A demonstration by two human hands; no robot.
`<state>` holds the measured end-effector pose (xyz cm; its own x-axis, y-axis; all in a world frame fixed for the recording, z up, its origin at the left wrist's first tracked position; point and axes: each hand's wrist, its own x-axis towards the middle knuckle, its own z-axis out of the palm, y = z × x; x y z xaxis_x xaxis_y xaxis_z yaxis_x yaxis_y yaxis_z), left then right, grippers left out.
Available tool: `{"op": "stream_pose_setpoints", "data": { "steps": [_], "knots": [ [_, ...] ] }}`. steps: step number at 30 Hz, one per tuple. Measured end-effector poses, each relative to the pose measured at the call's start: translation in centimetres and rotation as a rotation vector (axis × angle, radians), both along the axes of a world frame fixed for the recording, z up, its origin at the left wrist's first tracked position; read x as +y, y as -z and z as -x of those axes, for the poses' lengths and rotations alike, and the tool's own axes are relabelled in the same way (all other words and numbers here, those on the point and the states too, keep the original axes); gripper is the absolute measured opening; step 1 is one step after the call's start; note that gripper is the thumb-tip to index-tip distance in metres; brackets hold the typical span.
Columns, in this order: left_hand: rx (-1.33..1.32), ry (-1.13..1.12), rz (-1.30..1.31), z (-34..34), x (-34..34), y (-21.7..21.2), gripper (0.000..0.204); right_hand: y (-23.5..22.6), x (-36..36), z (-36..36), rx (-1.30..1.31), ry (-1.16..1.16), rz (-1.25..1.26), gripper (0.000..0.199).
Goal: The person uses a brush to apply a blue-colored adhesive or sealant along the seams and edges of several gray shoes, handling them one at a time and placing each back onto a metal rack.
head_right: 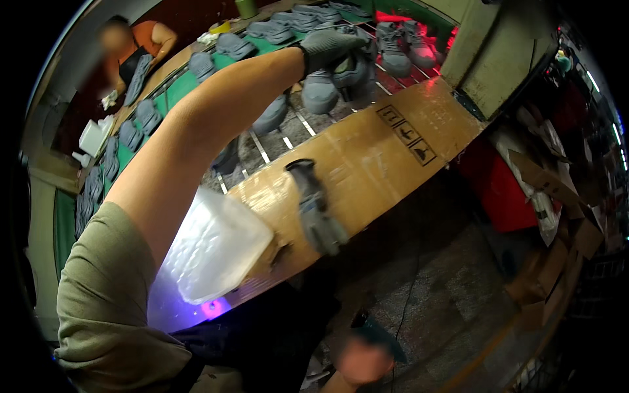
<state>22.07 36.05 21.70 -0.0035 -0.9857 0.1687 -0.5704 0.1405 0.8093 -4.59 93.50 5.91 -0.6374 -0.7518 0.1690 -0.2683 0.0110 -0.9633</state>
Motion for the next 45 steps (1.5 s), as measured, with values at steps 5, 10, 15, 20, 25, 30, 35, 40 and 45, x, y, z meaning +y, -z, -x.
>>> {"op": "stream_pose_setpoints", "data": {
  "steps": [5,10,15,20,25,30,35,40,45],
  "knots": [
    [-0.083,-0.003,-0.133,4.5,-7.2,4.9,0.034,-1.8,-3.4,2.1,-0.930,0.328,0.100,0.022],
    [-0.286,-0.145,0.073,4.0,-13.1,11.4,0.052,-0.3,-5.4,3.5,-0.916,0.336,0.027,0.022],
    [-0.489,-0.100,0.033,4.1,-11.0,8.0,0.058,0.8,-7.3,3.1,-0.714,0.254,0.021,0.023],
    [-0.807,-0.024,0.079,-2.4,-3.9,-1.7,0.042,-0.2,-10.7,2.1,-0.572,0.026,0.095,0.024],
    [-1.088,0.022,-0.227,-14.9,5.0,-4.4,0.026,-2.4,-13.6,-5.3,-1.008,-0.066,0.224,0.029],
    [-0.579,-0.200,-0.704,-19.9,12.7,5.1,0.047,-3.3,-10.8,-10.8,-1.065,-0.213,0.319,0.035],
    [-0.450,-0.172,-0.391,-23.6,15.1,6.7,0.038,-3.6,-7.3,-13.1,-0.995,-0.319,0.462,0.040],
    [0.183,0.169,0.143,-28.5,22.6,3.8,0.014,-4.2,-2.7,-15.8,-0.915,-0.457,0.589,0.046],
    [0.669,0.173,0.304,-35.0,39.4,-1.2,0.035,-3.5,4.2,-22.3,-0.870,-0.557,0.515,0.045]
  ]
}}
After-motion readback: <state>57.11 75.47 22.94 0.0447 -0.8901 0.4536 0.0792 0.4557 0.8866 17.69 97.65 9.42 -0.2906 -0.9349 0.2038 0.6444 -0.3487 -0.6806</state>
